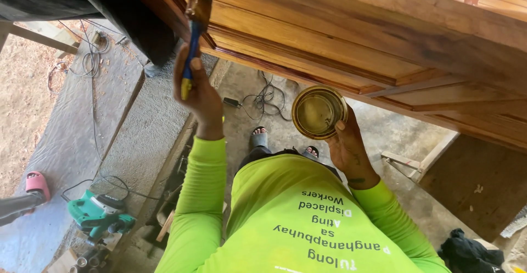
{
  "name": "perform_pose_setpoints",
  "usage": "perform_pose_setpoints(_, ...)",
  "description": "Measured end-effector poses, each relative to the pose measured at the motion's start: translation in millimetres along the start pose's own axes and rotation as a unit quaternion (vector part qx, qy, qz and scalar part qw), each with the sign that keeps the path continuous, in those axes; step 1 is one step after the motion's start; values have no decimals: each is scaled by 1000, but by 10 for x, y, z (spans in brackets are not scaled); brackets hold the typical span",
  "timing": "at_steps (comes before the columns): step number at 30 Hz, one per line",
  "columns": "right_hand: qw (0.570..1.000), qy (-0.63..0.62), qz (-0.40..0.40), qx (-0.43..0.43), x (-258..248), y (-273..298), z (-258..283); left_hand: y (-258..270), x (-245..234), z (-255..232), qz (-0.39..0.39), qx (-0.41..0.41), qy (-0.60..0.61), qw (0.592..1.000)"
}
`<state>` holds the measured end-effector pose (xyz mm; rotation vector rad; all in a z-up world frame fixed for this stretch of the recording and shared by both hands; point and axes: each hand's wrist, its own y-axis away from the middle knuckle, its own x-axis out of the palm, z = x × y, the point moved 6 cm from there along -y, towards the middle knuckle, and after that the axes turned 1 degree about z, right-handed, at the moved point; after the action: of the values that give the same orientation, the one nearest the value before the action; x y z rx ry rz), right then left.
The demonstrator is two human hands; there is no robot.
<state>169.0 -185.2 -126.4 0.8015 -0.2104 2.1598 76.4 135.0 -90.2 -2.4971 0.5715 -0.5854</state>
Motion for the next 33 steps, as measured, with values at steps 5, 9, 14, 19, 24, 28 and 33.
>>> perform_pose_setpoints(5, 1000, 1, -12, -5, -261, 96, -30, 435, 452, -59, 1, 8, -58, 998)
perform_pose_setpoints(9, 999, 7, -37, -1, -450, 143, -38, 685, 760, -312, 86, 44, -92, 991)
perform_pose_setpoints(14, 999, -2, -34, 7, -503, 182, -17, 712, 925, -679, 180, 77, -107, 975)
perform_pose_setpoints(19, 1000, -12, -20, 9, -538, 176, -24, 561, 796, -582, 161, 16, -4, 987)
perform_pose_setpoints(24, 1000, -13, -17, 10, -567, 137, -73, 287, 701, -767, 139, -49, -22, 989)
perform_pose_setpoints(28, 1000, -12, -15, 11, -487, 94, -51, 174, 747, -772, 142, -76, -27, 987)
perform_pose_setpoints(33, 1000, -10, -6, 4, -399, 63, -50, 32, 546, -473, 105, -46, 46, 992)
